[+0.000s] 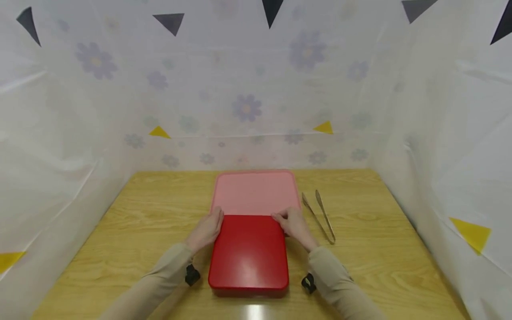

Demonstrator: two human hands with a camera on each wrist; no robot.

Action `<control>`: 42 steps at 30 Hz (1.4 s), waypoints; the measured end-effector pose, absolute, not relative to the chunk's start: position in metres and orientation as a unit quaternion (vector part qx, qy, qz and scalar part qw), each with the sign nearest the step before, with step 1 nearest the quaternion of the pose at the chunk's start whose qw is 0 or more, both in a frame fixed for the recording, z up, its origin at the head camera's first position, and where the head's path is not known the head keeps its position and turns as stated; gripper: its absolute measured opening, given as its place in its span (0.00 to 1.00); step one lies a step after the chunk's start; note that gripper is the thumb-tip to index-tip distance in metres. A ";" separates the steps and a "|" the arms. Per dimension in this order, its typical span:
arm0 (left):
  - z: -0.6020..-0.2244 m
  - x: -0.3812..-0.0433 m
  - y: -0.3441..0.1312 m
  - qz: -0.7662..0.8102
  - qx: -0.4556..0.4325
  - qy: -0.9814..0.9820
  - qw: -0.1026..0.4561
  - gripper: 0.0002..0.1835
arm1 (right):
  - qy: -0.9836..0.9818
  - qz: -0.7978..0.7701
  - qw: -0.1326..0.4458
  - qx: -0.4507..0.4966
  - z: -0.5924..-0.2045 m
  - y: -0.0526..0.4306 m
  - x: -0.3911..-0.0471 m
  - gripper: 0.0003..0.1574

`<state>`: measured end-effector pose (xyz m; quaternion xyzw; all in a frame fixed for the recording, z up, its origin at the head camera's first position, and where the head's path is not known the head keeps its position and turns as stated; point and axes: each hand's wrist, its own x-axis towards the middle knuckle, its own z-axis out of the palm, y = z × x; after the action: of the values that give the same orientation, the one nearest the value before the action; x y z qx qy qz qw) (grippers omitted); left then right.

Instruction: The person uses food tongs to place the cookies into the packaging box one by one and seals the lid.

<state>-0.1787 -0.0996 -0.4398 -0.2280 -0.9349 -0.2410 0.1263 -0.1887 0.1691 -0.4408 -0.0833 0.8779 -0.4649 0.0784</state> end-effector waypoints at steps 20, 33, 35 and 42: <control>-0.436 -0.177 -0.100 -0.294 -0.142 -0.945 0.029 0.12 | 0.874 -0.474 0.086 -0.072 -0.440 0.167 -0.183 0.24; -0.436 -0.178 -0.090 -0.241 -0.150 -0.956 0.072 0.07 | 0.882 -0.464 0.060 -0.061 -0.439 0.168 -0.186 0.23; -0.439 -0.178 -0.088 -0.211 -0.168 -0.956 0.111 0.03 | 0.884 -0.461 0.054 -0.061 -0.438 0.169 -0.185 0.24; -0.447 -0.178 -0.090 -0.179 -0.177 -0.954 0.162 0.04 | 0.897 -0.433 0.025 -0.088 -0.438 0.167 -0.185 0.27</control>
<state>-0.1779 -0.0900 -0.4468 -0.1765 -0.9543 -0.1788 0.1617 -0.1846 0.1671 -0.4385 -0.0881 0.8967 -0.4330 0.0255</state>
